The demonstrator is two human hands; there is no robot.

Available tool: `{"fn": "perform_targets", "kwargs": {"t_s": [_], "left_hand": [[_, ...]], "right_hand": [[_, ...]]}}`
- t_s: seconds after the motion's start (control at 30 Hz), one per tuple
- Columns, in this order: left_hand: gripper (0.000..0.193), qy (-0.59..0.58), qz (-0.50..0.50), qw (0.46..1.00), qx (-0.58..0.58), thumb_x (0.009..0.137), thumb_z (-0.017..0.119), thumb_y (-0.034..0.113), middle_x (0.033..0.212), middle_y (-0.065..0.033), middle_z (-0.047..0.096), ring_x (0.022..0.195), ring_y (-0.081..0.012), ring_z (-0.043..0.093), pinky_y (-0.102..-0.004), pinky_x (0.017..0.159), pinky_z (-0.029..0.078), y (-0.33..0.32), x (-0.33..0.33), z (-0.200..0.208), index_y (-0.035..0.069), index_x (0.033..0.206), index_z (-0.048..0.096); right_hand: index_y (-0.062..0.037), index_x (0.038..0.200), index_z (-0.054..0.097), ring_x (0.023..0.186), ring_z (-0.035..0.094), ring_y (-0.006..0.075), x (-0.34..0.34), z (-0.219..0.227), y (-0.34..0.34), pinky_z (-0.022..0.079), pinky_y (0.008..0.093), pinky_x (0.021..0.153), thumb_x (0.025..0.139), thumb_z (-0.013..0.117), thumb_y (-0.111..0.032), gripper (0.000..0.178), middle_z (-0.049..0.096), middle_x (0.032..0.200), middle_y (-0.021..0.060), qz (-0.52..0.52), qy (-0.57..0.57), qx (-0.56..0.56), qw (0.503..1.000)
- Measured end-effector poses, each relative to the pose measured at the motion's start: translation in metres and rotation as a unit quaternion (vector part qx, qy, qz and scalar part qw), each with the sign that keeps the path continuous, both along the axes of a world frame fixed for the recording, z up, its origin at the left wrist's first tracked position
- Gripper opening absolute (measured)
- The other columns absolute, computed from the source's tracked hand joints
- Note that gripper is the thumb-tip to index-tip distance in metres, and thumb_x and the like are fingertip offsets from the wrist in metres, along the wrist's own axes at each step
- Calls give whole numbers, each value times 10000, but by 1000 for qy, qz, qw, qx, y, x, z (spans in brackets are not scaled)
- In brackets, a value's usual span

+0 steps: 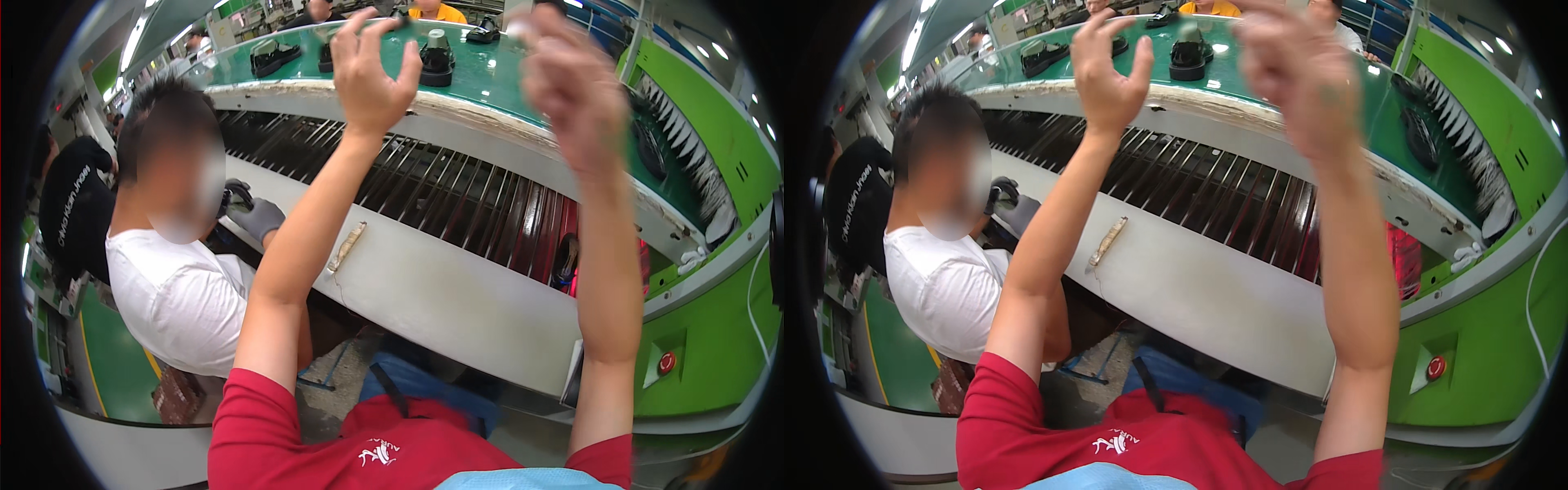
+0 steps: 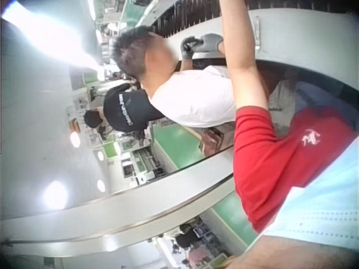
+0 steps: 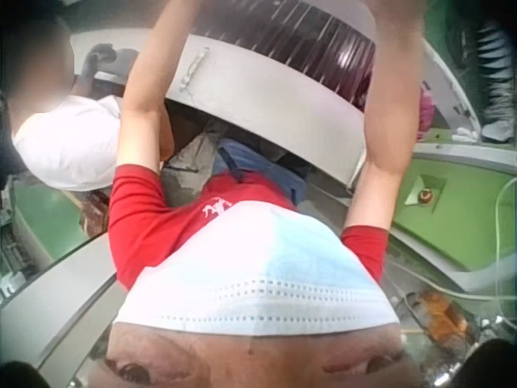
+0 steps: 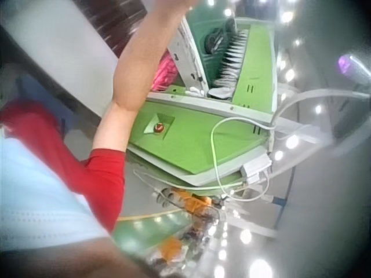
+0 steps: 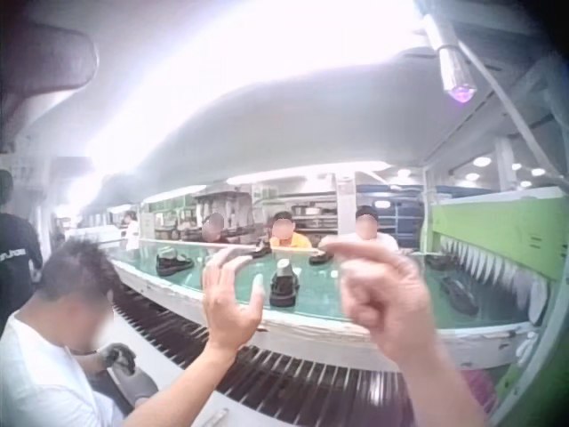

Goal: Inspecting and assembling shoes on a production line.

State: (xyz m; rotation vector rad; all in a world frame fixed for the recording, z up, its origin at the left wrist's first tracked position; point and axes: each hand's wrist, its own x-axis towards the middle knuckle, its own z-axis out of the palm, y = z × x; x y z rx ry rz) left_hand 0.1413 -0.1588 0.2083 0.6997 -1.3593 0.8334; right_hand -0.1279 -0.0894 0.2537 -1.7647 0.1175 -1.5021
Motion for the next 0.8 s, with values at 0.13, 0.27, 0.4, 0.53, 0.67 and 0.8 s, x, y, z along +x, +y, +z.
{"fn": "perform_targets", "kwargs": {"t_s": [0.13,0.27,0.4,0.53,0.67,0.8], "left_hand": [[366,42,-19,997,58,916,807,207,1411,-165,639,1286,-370,601,-474,1100,492,0,-22,-36,67,1248,740],[476,34,-33,996,70,910,821,293,1462,-194,588,1333,-417,557,-529,1107,479,-11,-30,-39,91,1325,706],[720,33,85,996,-1,993,741,538,1634,-267,446,1540,-480,383,-634,1274,233,-3,-22,-15,140,1568,568],[916,62,80,995,8,1025,666,628,1774,-260,262,1662,-494,173,-676,1314,150,35,-41,38,124,1723,352],[901,35,103,994,0,1025,675,604,1774,-263,265,1660,-506,173,-679,1316,148,51,-38,67,125,1722,365],[876,11,102,995,6,1019,696,583,1757,-271,307,1632,-512,243,-670,1311,169,60,-32,67,130,1707,397]], "right_hand": [[-43,1018,706,705,555,81,-84,63,65,423,271,694,1080,659,-160,141,666,876,31,287,8,-11,958],[-76,1346,574,715,644,170,-79,61,69,517,363,707,1032,658,-122,328,717,901,45,0,84,-67,994],[-108,1674,441,724,733,259,-69,46,60,611,455,719,984,657,-83,723,768,926,60,-270,124,-124,947],[-302,1758,303,593,579,169,12,4,8,504,369,621,1001,659,-83,865,602,715,36,-359,179,-272,875],[-138,1781,192,541,663,320,38,5,8,548,465,544,929,599,-7,954,643,683,147,-389,211,-277,853],[-289,1777,250,603,623,202,41,-13,-5,552,387,664,941,648,-60,955,616,695,59,-381,161,-282,866]]}}
